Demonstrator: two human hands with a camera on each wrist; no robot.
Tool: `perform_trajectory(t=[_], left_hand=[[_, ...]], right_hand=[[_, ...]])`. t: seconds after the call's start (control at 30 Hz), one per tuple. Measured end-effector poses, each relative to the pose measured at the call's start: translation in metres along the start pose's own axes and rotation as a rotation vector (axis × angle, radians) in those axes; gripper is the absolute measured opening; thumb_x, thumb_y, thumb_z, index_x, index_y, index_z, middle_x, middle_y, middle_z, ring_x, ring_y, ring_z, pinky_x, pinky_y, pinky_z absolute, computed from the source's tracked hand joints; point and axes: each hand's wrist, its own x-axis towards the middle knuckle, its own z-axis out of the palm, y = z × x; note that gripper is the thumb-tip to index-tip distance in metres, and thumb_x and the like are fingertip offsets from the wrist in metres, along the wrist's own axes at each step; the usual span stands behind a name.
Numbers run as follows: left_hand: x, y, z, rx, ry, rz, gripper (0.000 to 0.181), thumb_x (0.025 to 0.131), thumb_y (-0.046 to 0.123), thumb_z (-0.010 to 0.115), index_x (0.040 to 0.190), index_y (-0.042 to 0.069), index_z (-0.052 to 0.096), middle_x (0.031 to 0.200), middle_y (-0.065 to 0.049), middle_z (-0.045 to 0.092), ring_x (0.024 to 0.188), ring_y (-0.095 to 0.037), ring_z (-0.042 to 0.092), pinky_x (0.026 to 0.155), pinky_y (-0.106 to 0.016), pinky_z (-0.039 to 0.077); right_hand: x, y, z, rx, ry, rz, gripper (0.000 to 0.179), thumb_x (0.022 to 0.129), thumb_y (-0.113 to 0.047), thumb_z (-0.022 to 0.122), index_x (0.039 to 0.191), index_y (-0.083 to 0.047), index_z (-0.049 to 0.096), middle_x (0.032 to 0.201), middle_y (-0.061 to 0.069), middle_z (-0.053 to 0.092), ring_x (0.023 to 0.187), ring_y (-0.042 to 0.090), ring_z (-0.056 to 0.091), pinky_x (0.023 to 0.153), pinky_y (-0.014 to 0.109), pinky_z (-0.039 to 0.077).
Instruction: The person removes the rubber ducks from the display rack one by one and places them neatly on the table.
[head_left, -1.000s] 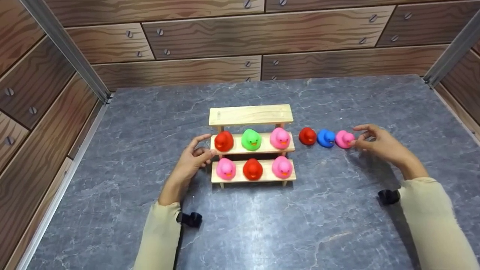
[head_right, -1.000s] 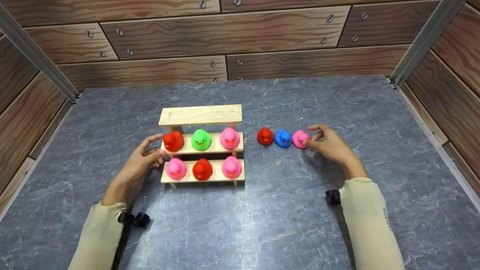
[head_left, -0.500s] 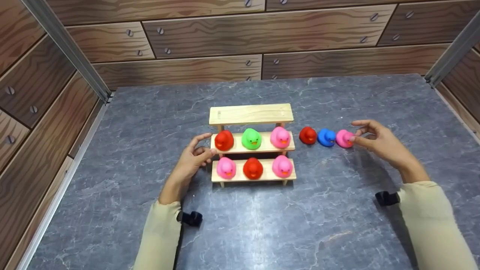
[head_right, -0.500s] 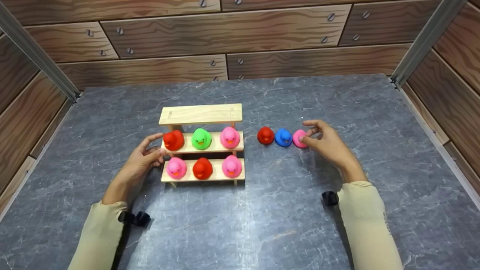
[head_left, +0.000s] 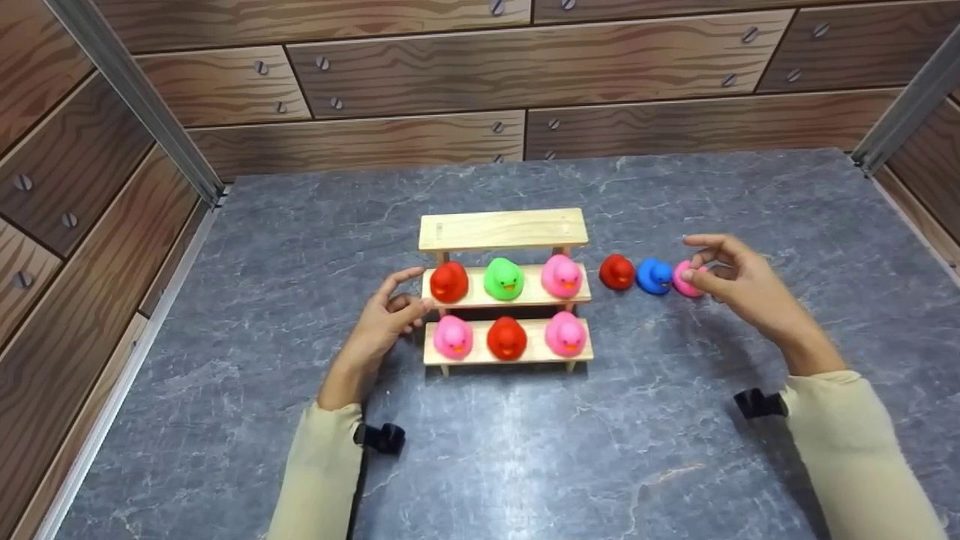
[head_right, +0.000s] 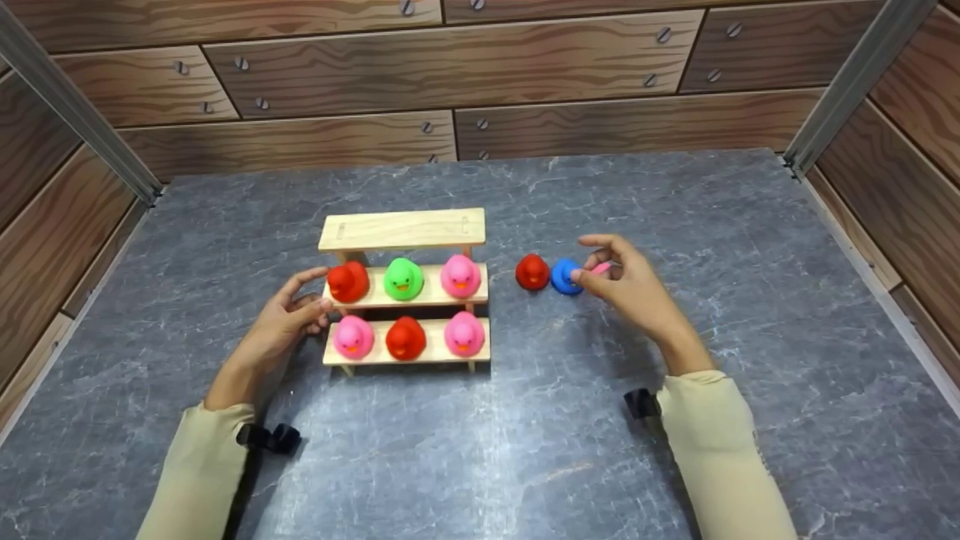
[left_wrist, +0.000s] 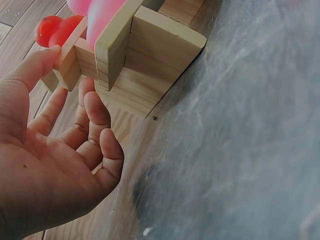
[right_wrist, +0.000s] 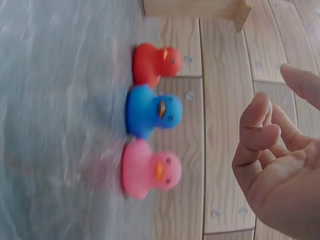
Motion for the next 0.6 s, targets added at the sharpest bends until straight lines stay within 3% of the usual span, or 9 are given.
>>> perform_trajectory(t=[0.23, 0.47, 0.6], left_hand=[[0.001, -0.001, 0.001, 0.004, 0.002, 0.015, 0.055, 0.087, 0.008, 0.068, 0.138, 0.014, 0.048, 0.074, 0.004, 0.059, 0.064, -0.01, 0.051, 0.061, -0.021, 0.041], [0.0, -0.001, 0.0, 0.016, 0.001, 0.017, 0.054, 0.087, 0.008, 0.068, 0.138, 0.014, 0.048, 0.075, 0.004, 0.058, 0.064, -0.01, 0.049, 0.06, -0.021, 0.039], [0.0, 0.0, 0.0, 0.02, 0.005, 0.014, 0.054, 0.087, 0.009, 0.068, 0.137, 0.015, 0.049, 0.075, 0.004, 0.057, 0.064, -0.01, 0.049, 0.059, -0.021, 0.039]], right_hand=[[-0.003, -0.015, 0.023, 0.135, 0.0, -0.072, 0.041, 0.091, -0.005, 0.064, 0.124, -0.025, 0.052, 0.091, -0.009, 0.056, 0.07, 0.002, 0.061, 0.058, 0.017, 0.046], [-0.003, -0.03, 0.041, 0.087, -0.049, -0.088, 0.044, 0.09, -0.008, 0.066, 0.131, -0.006, 0.05, 0.094, -0.004, 0.054, 0.073, 0.003, 0.059, 0.067, 0.02, 0.051], [-0.002, -0.038, 0.051, 0.078, -0.074, -0.082, 0.048, 0.09, -0.009, 0.067, 0.132, 0.0, 0.048, 0.096, 0.001, 0.053, 0.071, 0.003, 0.057, 0.066, 0.02, 0.05]])
